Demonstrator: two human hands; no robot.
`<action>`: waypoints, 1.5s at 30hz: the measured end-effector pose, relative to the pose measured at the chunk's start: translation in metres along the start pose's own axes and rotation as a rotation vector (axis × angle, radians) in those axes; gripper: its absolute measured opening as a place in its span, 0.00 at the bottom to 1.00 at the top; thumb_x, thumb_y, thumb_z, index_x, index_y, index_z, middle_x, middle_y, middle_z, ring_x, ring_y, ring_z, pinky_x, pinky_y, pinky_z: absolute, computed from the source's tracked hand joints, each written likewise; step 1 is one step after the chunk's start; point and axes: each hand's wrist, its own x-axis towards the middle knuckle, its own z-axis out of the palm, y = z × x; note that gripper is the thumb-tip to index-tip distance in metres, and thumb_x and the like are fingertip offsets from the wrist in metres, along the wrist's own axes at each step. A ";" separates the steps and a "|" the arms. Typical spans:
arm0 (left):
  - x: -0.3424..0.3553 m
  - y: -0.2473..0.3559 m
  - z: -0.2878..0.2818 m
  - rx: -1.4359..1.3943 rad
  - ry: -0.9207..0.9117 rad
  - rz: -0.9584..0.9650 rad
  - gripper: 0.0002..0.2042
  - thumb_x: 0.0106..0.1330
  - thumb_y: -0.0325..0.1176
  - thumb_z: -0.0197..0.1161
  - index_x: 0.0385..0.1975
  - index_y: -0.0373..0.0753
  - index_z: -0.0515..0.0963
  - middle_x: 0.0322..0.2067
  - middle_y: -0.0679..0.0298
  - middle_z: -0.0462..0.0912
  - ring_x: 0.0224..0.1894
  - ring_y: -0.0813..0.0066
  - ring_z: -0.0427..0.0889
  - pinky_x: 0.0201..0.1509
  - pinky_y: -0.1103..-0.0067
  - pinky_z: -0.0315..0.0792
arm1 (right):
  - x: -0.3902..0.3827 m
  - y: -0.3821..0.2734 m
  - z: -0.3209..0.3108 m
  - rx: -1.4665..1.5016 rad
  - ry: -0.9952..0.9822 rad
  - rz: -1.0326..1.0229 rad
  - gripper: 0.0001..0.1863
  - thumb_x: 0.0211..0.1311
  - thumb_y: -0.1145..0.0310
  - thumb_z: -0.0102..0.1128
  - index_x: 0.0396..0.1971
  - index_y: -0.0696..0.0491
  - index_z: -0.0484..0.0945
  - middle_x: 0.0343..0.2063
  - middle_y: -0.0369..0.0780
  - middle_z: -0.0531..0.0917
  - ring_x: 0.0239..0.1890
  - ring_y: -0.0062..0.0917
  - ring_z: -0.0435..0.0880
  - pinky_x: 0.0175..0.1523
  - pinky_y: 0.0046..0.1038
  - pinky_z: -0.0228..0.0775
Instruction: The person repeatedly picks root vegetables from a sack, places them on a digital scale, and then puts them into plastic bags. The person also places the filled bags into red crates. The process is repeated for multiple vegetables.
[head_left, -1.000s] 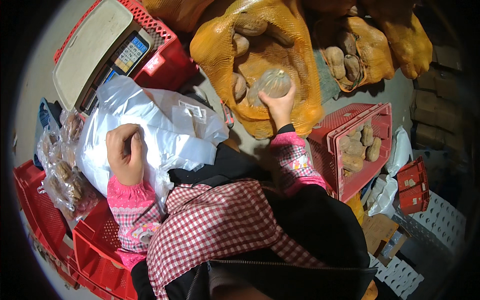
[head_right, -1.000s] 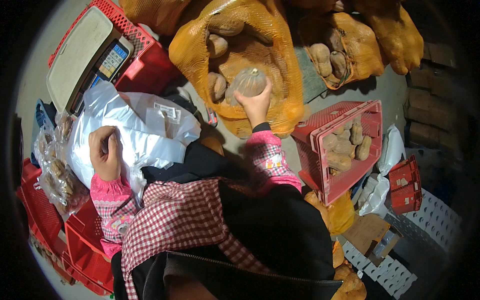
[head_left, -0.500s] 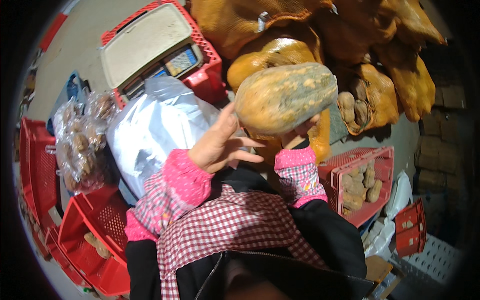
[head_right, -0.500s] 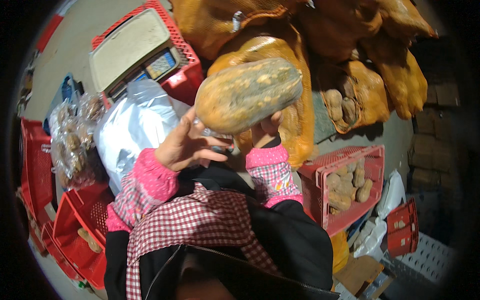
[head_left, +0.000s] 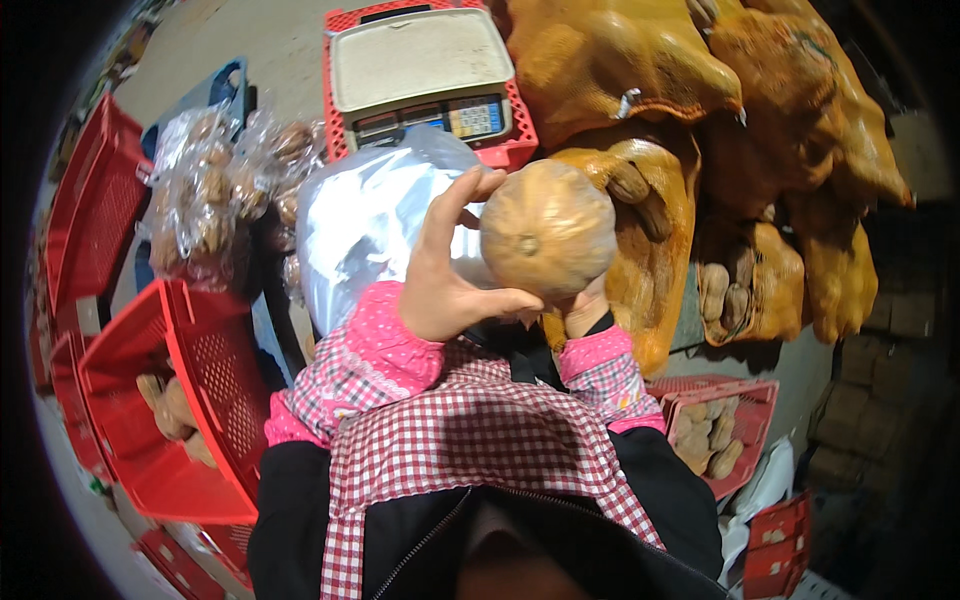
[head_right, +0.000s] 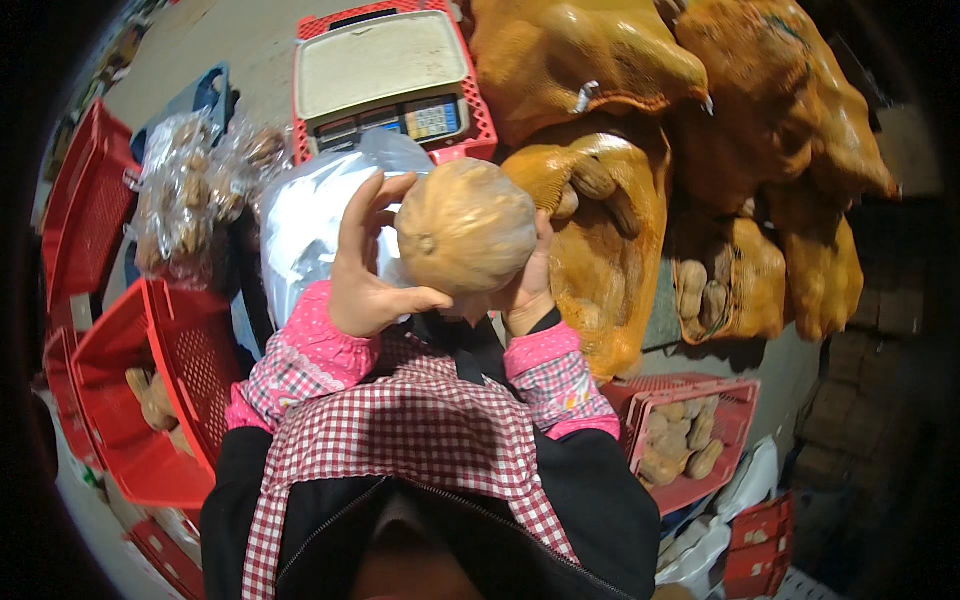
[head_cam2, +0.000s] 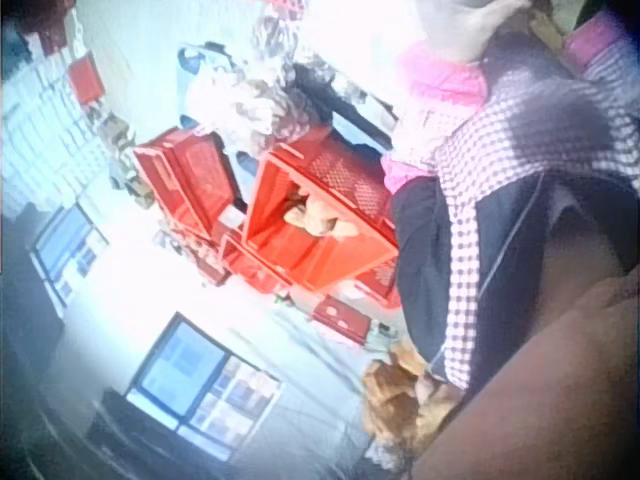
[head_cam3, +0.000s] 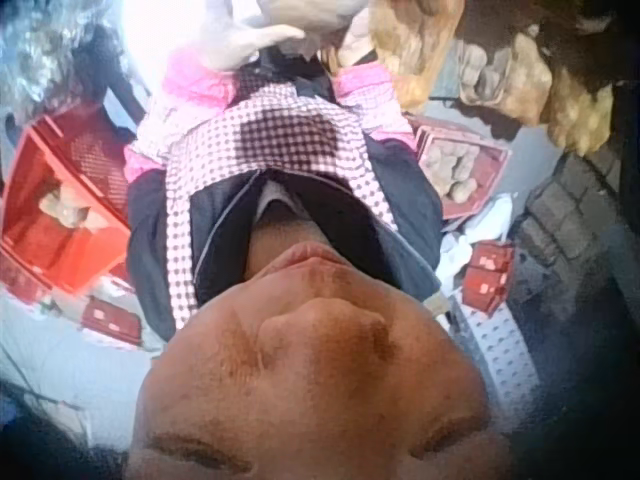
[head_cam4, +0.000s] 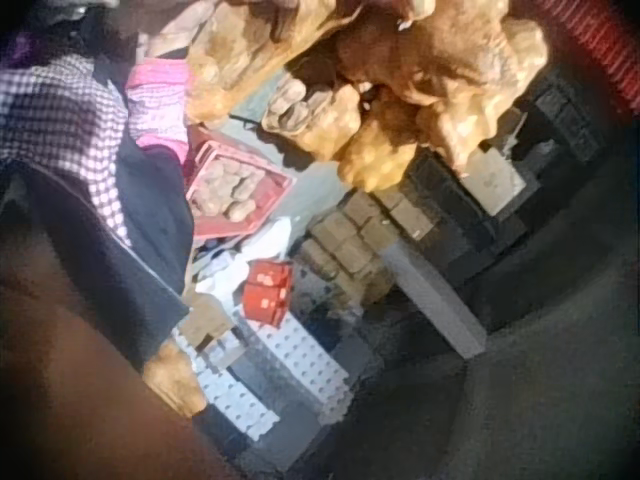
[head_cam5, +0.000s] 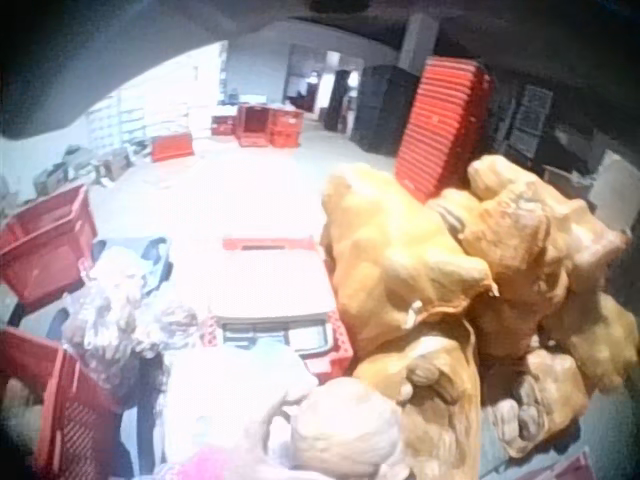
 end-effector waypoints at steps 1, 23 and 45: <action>-0.003 0.003 0.001 0.091 0.025 -0.047 0.47 0.32 0.47 0.79 0.57 0.37 0.64 0.53 0.55 0.69 0.52 0.59 0.68 0.53 0.71 0.66 | 0.003 0.007 0.008 -0.046 -0.039 -0.004 0.41 0.51 0.41 0.60 0.58 0.53 0.63 0.55 0.44 0.72 0.57 0.38 0.70 0.60 0.43 0.64; -0.040 0.000 -0.098 -0.535 0.079 -0.220 0.60 0.35 0.40 0.81 0.67 0.43 0.42 0.62 0.57 0.60 0.64 0.60 0.60 0.66 0.66 0.57 | 0.005 -0.015 0.091 -0.148 -0.209 0.193 0.60 0.32 0.45 0.77 0.63 0.58 0.52 0.57 0.44 0.66 0.59 0.30 0.66 0.62 0.31 0.60; -0.156 0.118 -0.327 -0.408 1.242 -0.121 0.34 0.59 0.49 0.61 0.61 0.38 0.58 0.59 0.54 0.66 0.59 0.55 0.68 0.62 0.58 0.64 | 0.056 -0.020 0.030 -0.930 0.157 -0.196 0.11 0.61 0.77 0.54 0.44 0.61 0.73 0.40 0.38 0.77 0.43 0.22 0.76 0.51 0.21 0.68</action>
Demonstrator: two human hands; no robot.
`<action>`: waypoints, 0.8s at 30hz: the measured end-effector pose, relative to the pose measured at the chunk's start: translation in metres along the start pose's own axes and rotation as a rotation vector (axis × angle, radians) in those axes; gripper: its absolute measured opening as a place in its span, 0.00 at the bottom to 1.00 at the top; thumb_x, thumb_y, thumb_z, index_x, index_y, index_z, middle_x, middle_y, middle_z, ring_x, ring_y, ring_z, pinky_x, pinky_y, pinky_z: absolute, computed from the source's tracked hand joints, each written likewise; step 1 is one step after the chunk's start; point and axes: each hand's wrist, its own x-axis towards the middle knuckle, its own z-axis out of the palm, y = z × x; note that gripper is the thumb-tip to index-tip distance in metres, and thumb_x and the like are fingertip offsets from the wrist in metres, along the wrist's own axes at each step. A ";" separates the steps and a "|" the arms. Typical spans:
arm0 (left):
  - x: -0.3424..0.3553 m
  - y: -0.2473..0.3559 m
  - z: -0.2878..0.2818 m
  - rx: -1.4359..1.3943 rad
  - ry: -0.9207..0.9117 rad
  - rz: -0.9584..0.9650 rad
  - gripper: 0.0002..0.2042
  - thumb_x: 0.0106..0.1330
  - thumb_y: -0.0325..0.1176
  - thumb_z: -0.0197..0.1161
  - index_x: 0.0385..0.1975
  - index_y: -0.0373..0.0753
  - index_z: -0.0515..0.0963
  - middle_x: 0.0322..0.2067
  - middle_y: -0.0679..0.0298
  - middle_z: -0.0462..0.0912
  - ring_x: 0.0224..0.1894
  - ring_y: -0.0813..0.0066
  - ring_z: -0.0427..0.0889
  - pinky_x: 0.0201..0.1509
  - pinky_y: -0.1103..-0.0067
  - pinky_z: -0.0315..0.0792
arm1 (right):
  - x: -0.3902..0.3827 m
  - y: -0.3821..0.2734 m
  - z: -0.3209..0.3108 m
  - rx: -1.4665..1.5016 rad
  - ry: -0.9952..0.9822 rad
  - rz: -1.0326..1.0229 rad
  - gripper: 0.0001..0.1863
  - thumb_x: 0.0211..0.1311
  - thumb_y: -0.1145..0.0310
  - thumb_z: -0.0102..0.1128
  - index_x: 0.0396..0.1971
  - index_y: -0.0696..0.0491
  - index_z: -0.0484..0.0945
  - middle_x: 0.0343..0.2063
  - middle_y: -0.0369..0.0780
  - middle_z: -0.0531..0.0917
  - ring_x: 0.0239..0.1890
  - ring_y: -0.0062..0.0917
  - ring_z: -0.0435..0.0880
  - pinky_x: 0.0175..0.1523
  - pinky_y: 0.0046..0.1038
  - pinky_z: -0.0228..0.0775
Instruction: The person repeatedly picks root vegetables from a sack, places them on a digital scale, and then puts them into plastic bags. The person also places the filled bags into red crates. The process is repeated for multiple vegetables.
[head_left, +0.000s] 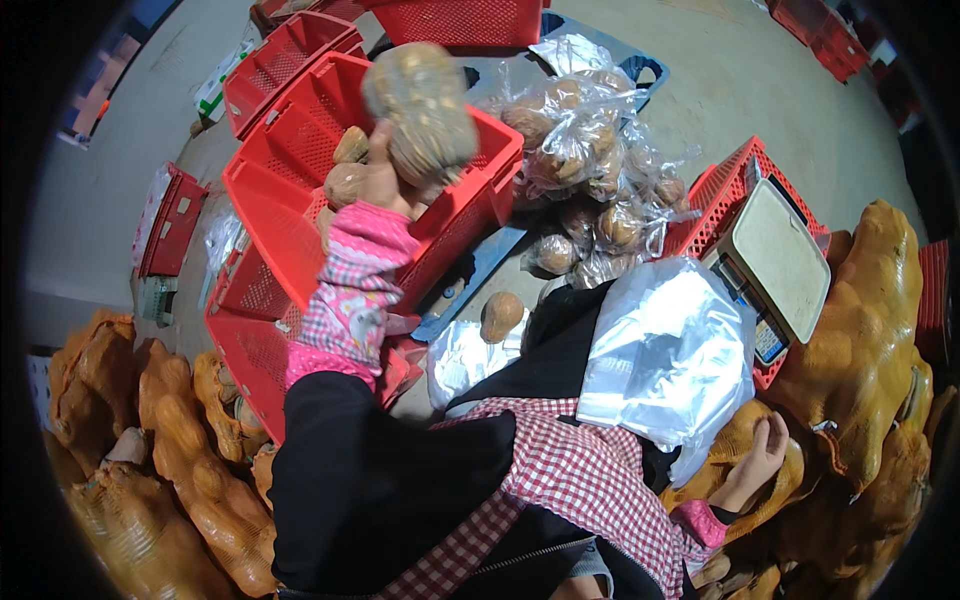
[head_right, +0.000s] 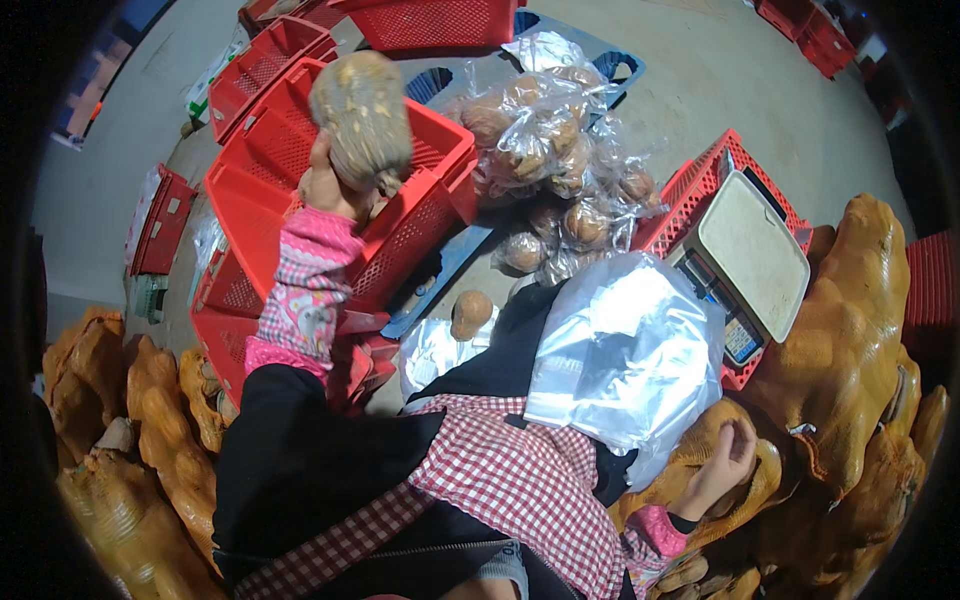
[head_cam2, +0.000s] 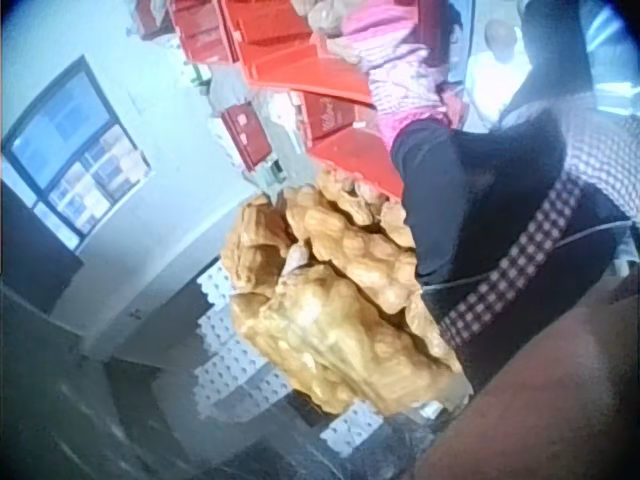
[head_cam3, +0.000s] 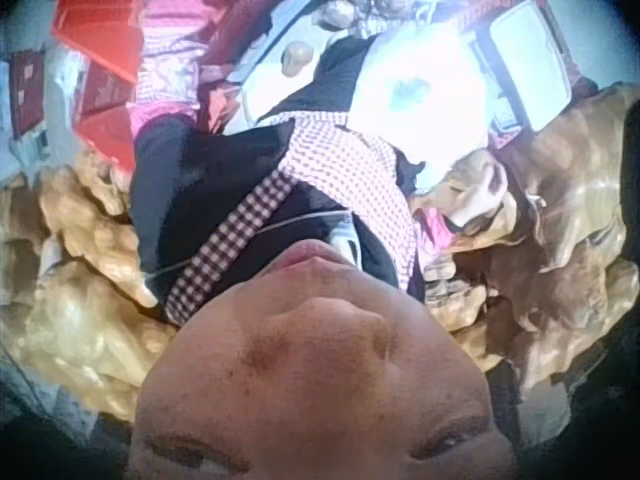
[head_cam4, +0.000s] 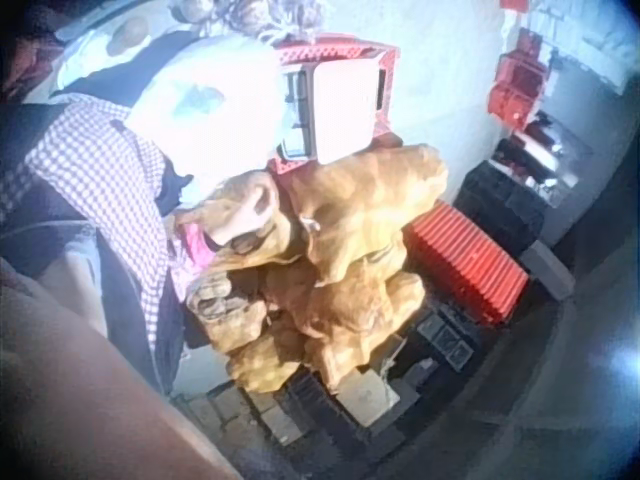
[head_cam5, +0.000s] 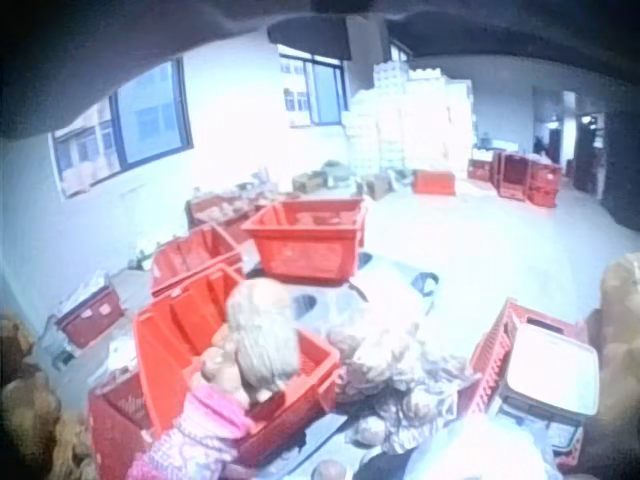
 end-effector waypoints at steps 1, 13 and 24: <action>0.013 0.005 -0.012 0.006 0.160 0.081 0.30 0.61 0.42 0.61 0.60 0.37 0.60 0.57 0.54 0.68 0.57 0.55 0.69 0.61 0.58 0.65 | 0.001 0.012 -0.016 0.081 0.051 0.065 0.12 0.62 0.76 0.54 0.45 0.61 0.72 0.39 0.38 0.77 0.42 0.21 0.77 0.50 0.21 0.69; 0.159 -0.014 -0.129 0.916 0.224 -0.195 0.31 0.59 0.52 0.56 0.56 0.35 0.64 0.52 0.54 0.73 0.50 0.60 0.75 0.54 0.66 0.70 | -0.057 0.116 -0.169 0.058 0.233 0.443 0.13 0.58 0.71 0.60 0.42 0.58 0.76 0.31 0.37 0.80 0.31 0.17 0.78 0.34 0.17 0.70; 0.177 0.045 -0.034 1.394 0.241 0.459 0.21 0.63 0.39 0.55 0.52 0.32 0.69 0.50 0.55 0.75 0.50 0.65 0.75 0.56 0.72 0.69 | -0.175 0.223 -0.237 -0.429 0.582 0.690 0.14 0.55 0.69 0.62 0.41 0.60 0.78 0.36 0.40 0.81 0.37 0.24 0.79 0.42 0.24 0.72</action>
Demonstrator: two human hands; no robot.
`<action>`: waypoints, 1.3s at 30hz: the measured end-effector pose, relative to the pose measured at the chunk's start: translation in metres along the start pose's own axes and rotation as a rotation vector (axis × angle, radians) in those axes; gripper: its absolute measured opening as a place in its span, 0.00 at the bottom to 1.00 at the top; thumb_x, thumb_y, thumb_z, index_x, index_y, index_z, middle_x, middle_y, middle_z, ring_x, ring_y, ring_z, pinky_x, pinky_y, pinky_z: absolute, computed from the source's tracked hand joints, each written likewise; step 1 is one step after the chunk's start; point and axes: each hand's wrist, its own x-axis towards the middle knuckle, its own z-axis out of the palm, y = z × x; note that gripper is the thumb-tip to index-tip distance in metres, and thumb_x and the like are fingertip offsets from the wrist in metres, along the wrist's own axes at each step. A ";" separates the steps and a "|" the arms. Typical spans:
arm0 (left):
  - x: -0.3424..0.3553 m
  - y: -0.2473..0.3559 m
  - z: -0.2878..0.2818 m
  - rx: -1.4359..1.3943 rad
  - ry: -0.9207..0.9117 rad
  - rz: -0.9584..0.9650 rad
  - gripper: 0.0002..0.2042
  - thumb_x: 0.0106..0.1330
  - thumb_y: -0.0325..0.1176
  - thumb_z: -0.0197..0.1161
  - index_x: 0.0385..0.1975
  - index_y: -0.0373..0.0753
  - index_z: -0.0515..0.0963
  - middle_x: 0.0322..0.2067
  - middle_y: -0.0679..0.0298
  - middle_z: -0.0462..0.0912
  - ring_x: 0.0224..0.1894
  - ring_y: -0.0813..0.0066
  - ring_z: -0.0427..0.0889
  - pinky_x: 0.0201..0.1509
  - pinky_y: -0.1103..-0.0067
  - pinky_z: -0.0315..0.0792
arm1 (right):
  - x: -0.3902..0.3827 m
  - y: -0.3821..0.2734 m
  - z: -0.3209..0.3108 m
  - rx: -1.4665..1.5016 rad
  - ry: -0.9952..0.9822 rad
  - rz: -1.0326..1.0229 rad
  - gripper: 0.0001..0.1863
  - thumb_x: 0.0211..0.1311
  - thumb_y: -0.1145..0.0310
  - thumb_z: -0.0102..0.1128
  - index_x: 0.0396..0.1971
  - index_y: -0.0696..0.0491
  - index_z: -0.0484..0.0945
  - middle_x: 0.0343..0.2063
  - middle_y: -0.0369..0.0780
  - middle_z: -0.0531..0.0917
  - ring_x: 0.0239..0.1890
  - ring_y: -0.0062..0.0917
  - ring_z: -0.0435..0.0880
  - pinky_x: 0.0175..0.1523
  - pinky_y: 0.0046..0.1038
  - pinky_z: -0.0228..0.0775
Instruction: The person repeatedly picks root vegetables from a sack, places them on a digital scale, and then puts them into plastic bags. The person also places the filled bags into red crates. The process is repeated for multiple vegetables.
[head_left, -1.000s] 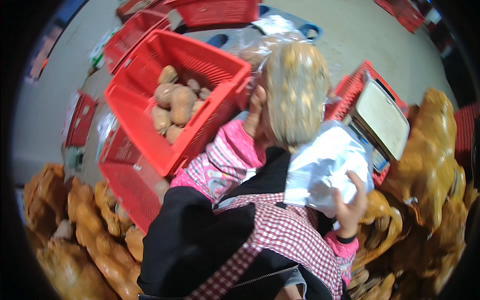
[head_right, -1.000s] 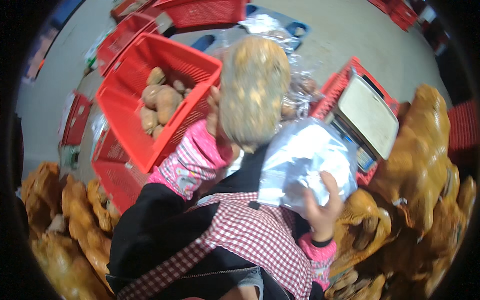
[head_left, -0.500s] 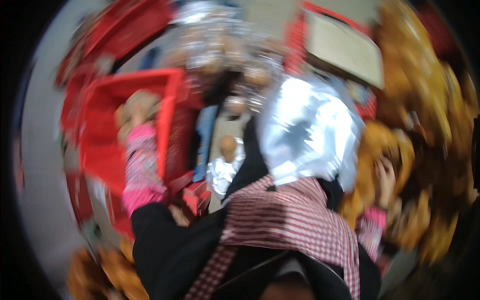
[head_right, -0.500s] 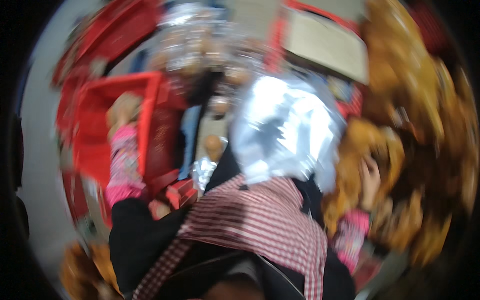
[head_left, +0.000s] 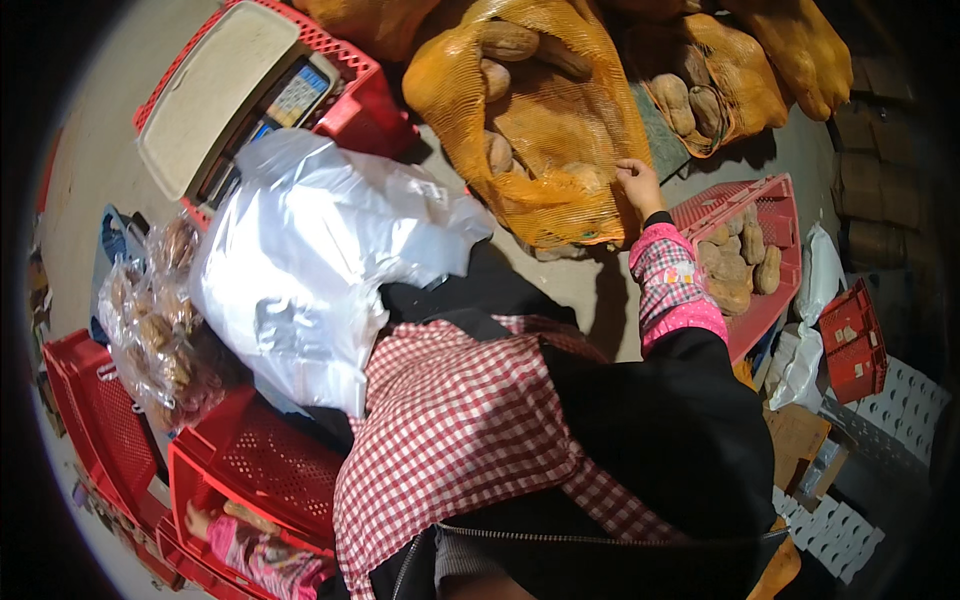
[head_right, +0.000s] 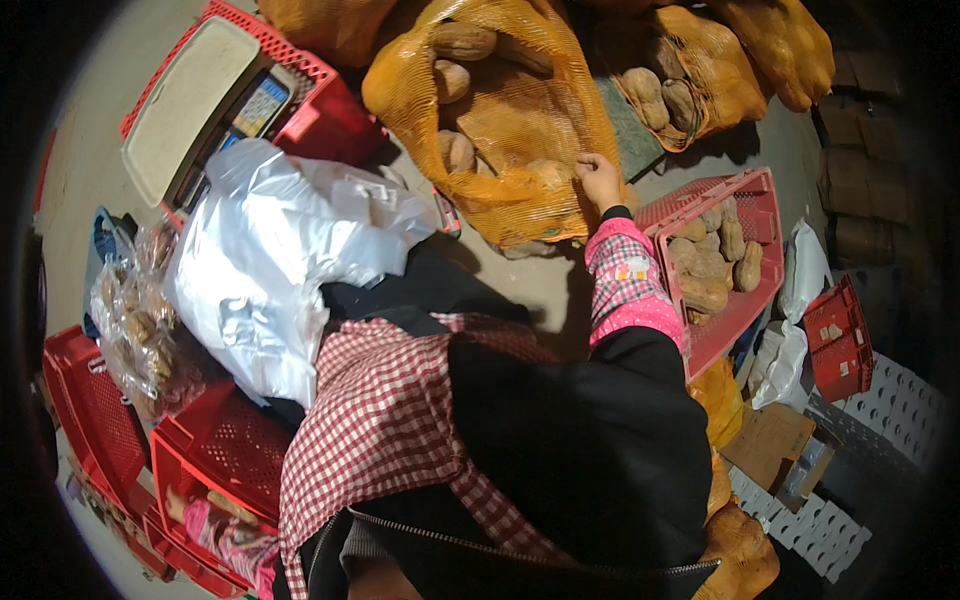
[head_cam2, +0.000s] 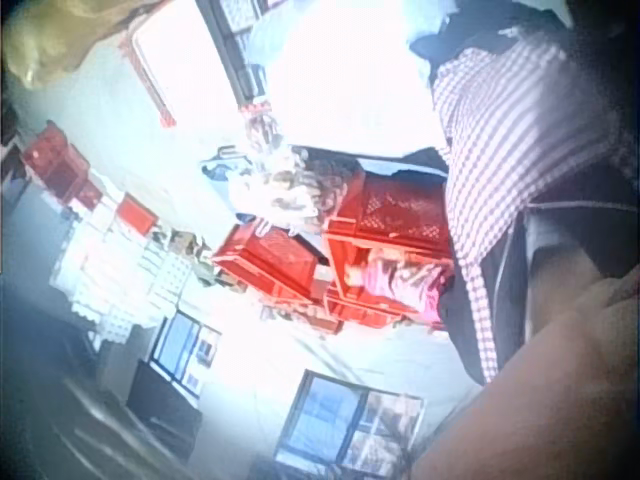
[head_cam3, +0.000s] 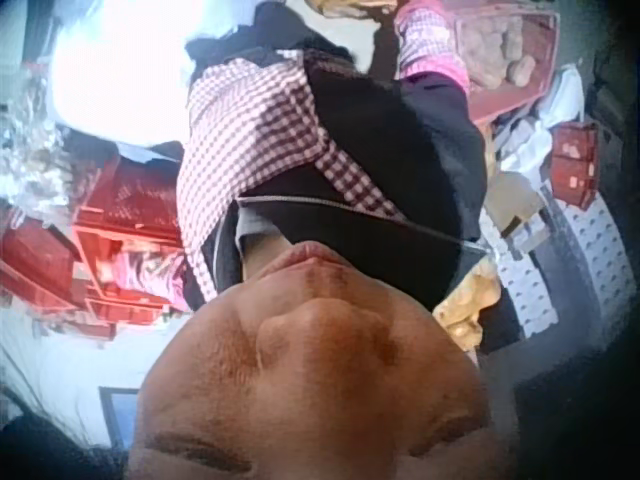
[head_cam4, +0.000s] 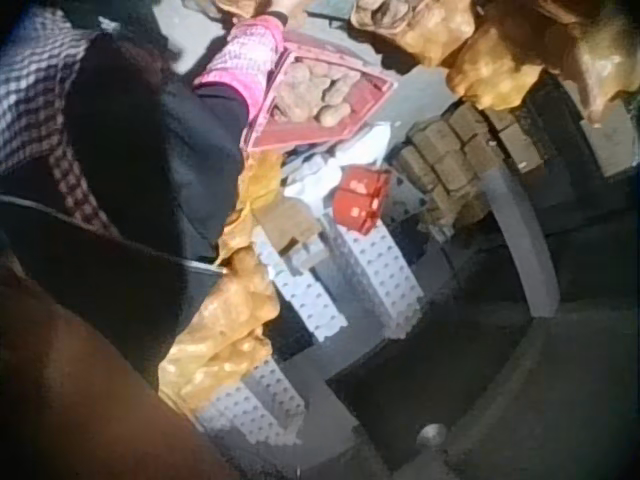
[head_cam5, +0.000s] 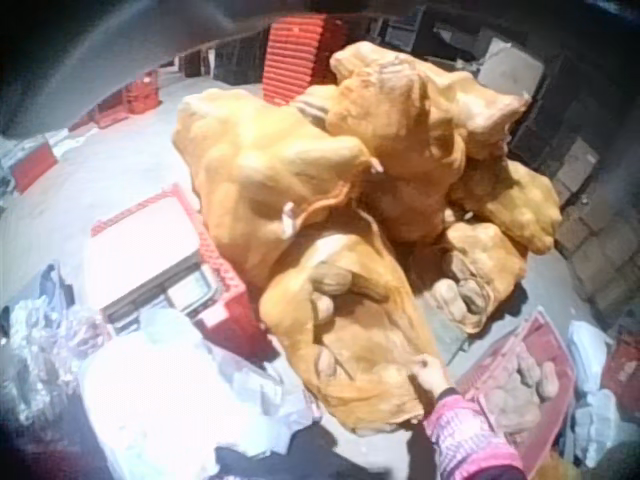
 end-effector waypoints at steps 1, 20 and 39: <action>-0.003 0.020 0.002 -0.005 -0.005 0.057 0.20 0.63 0.38 0.55 0.52 0.32 0.69 0.50 0.56 0.75 0.50 0.66 0.75 0.56 0.72 0.69 | 0.008 0.007 0.001 0.026 0.071 0.011 0.15 0.55 0.69 0.63 0.40 0.60 0.78 0.37 0.42 0.82 0.40 0.24 0.79 0.44 0.25 0.72; -0.241 0.207 0.121 -0.239 -1.037 0.679 0.09 0.68 0.23 0.49 0.44 0.29 0.73 0.44 0.61 0.76 0.47 0.76 0.73 0.54 0.81 0.64 | 0.027 -0.019 0.050 -0.426 -0.385 -0.045 0.43 0.34 0.53 0.72 0.54 0.57 0.67 0.45 0.49 0.77 0.46 0.39 0.78 0.52 0.34 0.69; -0.432 0.271 0.149 -0.722 -1.923 0.117 0.37 0.58 0.28 0.63 0.66 0.39 0.50 0.60 0.54 0.61 0.60 0.66 0.63 0.55 0.73 0.67 | -0.097 -0.228 0.048 1.296 -0.894 -0.479 0.56 0.29 0.59 0.80 0.62 0.55 0.57 0.56 0.42 0.69 0.59 0.33 0.68 0.63 0.37 0.60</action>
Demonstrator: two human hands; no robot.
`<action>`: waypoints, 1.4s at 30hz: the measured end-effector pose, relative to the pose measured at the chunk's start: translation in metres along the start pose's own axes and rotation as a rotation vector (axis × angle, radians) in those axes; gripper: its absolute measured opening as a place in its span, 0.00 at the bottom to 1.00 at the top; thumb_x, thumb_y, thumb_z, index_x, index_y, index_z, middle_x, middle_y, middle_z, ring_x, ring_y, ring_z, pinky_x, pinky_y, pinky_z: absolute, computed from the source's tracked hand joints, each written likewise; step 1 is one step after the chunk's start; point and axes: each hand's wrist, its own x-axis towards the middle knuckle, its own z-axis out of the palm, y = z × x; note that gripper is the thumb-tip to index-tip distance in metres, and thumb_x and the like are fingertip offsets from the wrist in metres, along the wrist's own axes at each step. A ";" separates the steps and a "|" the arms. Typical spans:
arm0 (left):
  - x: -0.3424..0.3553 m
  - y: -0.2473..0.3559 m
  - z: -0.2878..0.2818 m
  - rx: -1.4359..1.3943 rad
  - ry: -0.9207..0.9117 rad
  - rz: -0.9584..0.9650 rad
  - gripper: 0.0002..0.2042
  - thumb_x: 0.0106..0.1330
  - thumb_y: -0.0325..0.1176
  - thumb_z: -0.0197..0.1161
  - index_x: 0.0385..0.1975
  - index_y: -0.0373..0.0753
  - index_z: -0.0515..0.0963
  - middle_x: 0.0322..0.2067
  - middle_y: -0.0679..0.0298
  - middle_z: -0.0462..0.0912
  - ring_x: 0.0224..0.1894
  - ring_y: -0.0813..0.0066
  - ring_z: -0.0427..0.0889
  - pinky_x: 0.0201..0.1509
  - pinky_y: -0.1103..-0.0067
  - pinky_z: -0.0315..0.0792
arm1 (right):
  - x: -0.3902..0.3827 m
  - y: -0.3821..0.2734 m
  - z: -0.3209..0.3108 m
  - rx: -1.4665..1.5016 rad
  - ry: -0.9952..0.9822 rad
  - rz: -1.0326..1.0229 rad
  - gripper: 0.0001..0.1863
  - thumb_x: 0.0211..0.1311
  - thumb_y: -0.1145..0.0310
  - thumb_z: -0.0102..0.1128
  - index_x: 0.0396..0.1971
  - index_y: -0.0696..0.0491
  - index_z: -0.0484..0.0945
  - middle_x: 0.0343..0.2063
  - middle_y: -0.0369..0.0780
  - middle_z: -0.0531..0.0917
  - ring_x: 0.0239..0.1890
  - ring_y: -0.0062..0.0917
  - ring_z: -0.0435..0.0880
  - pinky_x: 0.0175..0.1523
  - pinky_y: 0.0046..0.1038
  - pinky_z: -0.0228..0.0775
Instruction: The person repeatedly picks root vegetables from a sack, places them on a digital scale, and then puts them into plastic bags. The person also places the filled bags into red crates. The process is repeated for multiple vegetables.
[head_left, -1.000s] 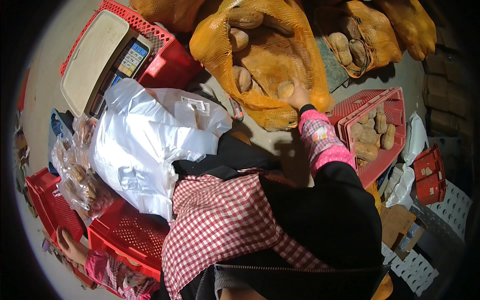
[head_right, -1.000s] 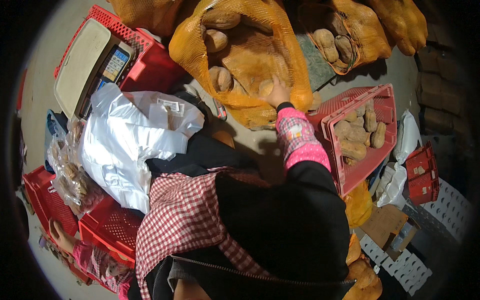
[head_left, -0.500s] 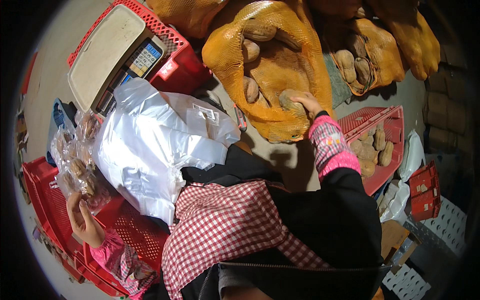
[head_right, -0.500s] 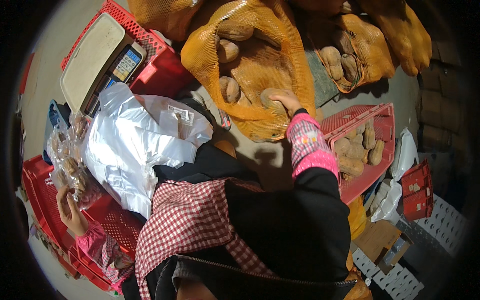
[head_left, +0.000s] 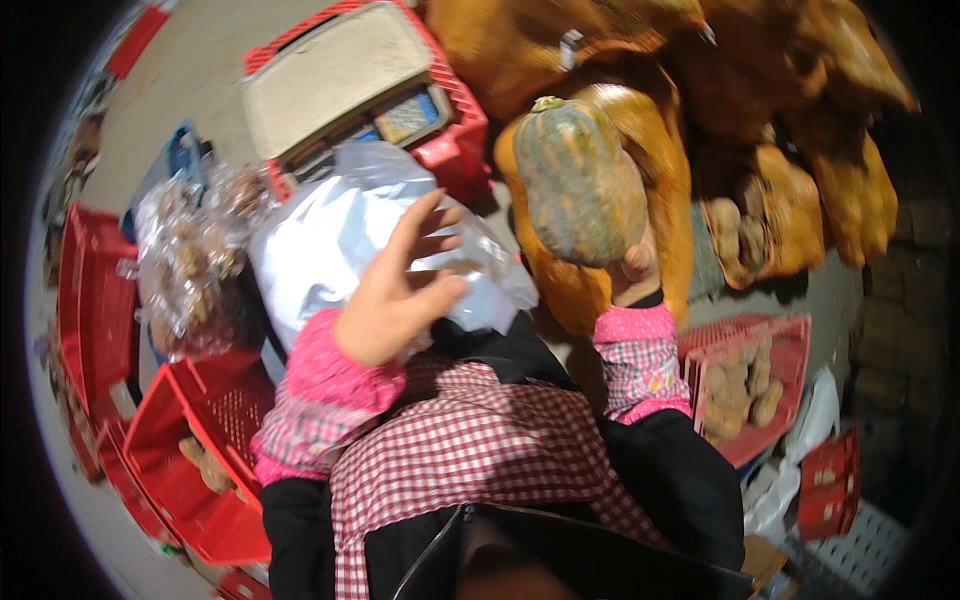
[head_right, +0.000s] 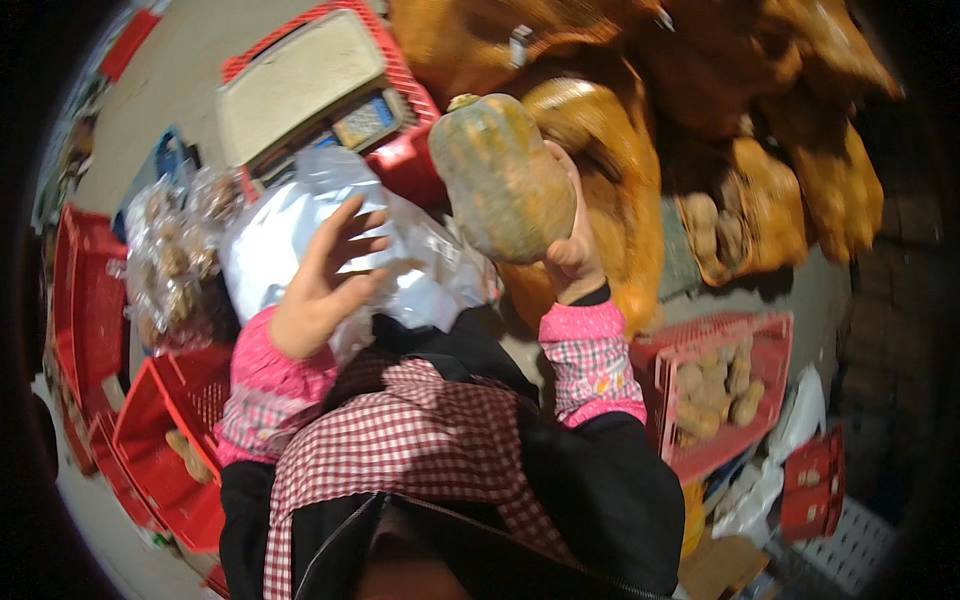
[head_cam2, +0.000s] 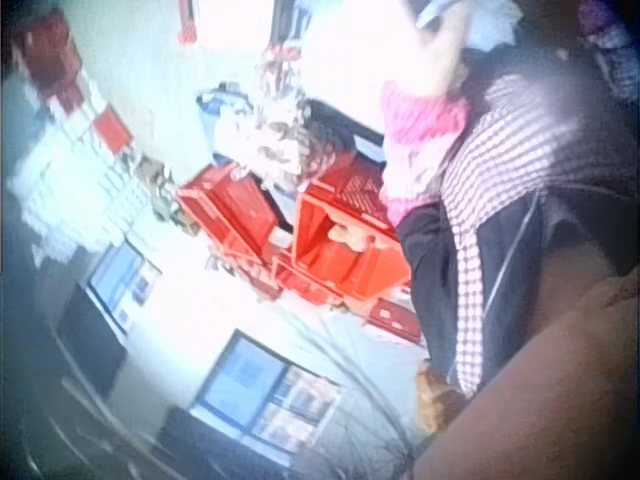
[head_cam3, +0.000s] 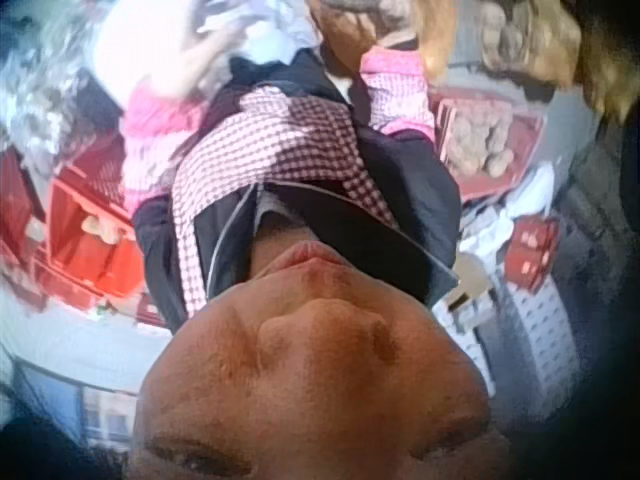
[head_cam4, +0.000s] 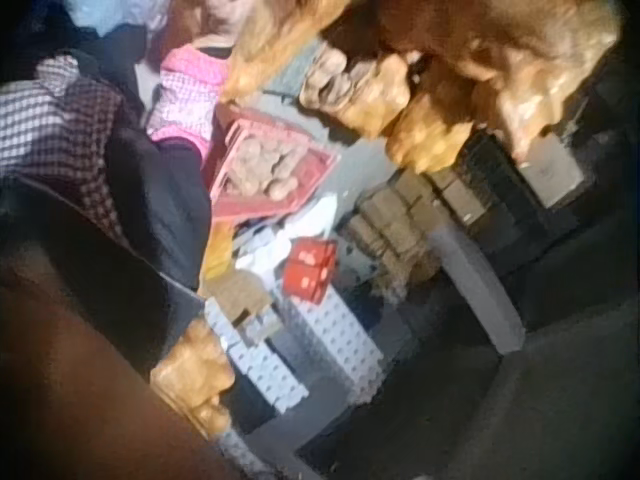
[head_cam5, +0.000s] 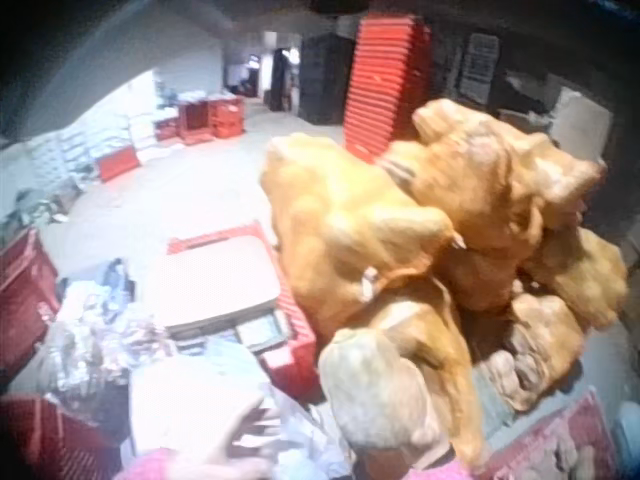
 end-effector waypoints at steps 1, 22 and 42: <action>0.006 0.000 0.007 -0.157 0.026 -0.012 0.43 0.56 0.30 0.66 0.67 0.41 0.43 0.63 0.52 0.56 0.61 0.62 0.62 0.56 0.73 0.67 | 0.015 -0.005 0.026 -0.104 -0.087 -0.034 0.57 0.28 0.61 0.80 0.62 0.55 0.56 0.56 0.42 0.68 0.59 0.33 0.68 0.63 0.37 0.60; -0.068 -0.022 -0.073 -1.374 0.378 0.336 0.40 0.52 0.66 0.55 0.62 0.47 0.60 0.60 0.54 0.62 0.61 0.52 0.63 0.62 0.53 0.60 | 0.007 0.080 0.208 -0.078 -0.440 0.712 0.48 0.54 0.67 0.66 0.67 0.49 0.40 0.47 0.51 0.70 0.44 0.38 0.80 0.49 0.34 0.74; -0.077 -0.056 -0.075 -0.940 0.482 0.610 0.44 0.52 0.60 0.61 0.64 0.42 0.53 0.61 0.48 0.59 0.60 0.48 0.63 0.59 0.52 0.65 | 0.001 0.084 0.213 -0.030 -0.504 0.689 0.52 0.54 0.57 0.66 0.67 0.51 0.36 0.53 0.50 0.67 0.49 0.36 0.75 0.45 0.32 0.76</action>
